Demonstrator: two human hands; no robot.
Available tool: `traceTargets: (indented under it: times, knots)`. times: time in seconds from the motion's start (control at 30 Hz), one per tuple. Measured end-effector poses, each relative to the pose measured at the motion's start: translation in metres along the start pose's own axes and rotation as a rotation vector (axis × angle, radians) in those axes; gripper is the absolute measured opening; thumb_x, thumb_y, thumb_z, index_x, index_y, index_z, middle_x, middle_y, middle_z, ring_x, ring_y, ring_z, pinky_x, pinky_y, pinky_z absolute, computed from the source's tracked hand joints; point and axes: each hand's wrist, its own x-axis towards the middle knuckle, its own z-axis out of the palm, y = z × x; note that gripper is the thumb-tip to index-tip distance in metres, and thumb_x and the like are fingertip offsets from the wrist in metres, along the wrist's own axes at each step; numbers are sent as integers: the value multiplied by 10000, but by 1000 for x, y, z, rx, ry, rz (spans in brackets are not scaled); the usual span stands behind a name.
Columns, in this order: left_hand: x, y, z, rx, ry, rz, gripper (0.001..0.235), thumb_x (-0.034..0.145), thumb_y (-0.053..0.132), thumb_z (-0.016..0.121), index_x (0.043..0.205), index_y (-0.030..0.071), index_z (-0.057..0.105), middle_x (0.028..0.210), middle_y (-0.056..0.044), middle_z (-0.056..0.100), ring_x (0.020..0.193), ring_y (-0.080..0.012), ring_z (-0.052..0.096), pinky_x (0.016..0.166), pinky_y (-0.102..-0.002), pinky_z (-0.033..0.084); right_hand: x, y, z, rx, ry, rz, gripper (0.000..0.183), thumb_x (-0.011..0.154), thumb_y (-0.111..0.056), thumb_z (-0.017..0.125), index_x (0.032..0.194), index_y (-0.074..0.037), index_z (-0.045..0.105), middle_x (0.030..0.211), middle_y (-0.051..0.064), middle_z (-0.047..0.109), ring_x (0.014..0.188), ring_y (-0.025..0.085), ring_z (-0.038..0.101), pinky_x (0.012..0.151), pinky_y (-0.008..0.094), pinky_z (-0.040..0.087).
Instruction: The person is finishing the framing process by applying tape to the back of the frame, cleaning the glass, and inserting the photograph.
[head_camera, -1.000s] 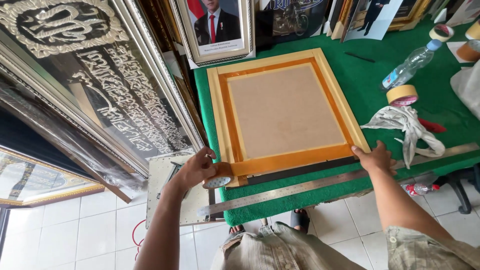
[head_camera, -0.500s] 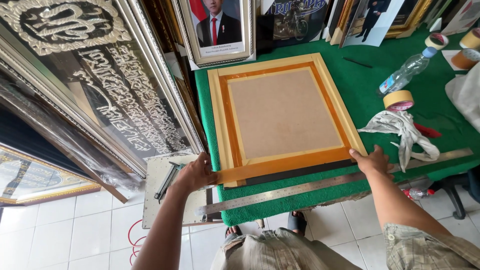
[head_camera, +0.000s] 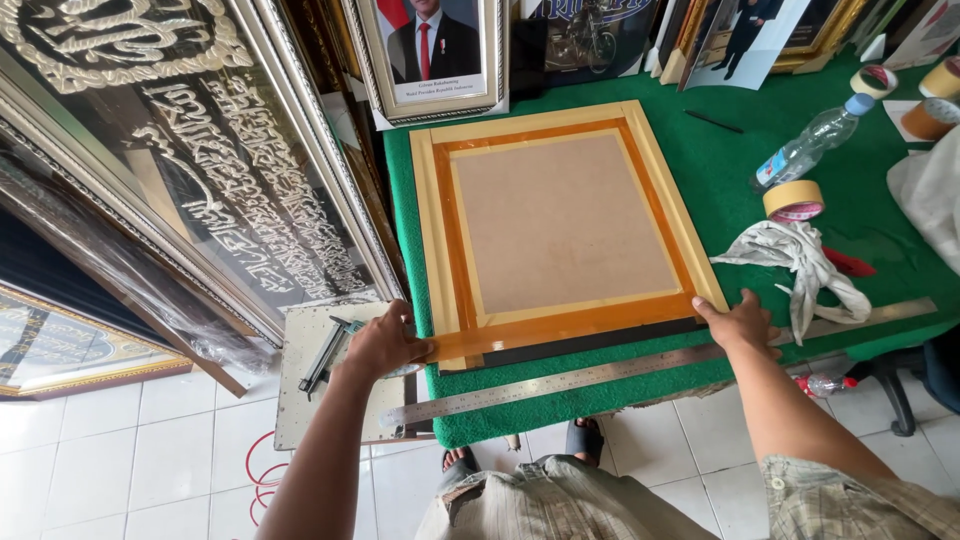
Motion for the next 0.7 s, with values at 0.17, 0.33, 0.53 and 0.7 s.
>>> traceTargets:
  times: [0.17, 0.33, 0.53, 0.7]
  knots:
    - [3, 5, 2, 18, -22, -42, 442, 726, 420, 643, 1040, 200, 422, 971, -139, 635, 935, -310, 599, 783, -405, 461, 6, 1, 7, 26, 34, -10, 837, 718, -597, 559, 1371, -159, 272, 1280, 171, 356, 1170, 437, 325, 895, 616, 274]
    - [10, 3, 5, 73, -45, -70, 479, 709, 499, 617, 1054, 223, 432, 1042, -140, 619, 986, -317, 587, 811, -414, 458, 17, 1, 16, 8, 132, -59, 734, 758, -495, 576, 1348, -131, 332, 1232, 187, 398, 1147, 439, 346, 867, 628, 285]
    - [17, 21, 16, 163, 195, -74, 534, 730, 558, 549, 1160, 269, 424, 1132, -12, 568, 1116, -238, 498, 851, -430, 466, 45, 13, 0, 161, 458, -112, 541, 761, -340, 611, 1252, -191, 442, 1096, 51, 489, 1057, 337, 413, 816, 595, 268]
    - [12, 98, 40, -84, 786, 496, 393, 714, 311, 649, 1013, 85, 531, 975, -69, 598, 876, -278, 549, 828, -394, 390, 56, 15, -53, 88, 470, -62, 670, 740, -161, 638, 1323, -140, 308, 1399, 93, 271, 1188, 364, 354, 840, 609, 267]
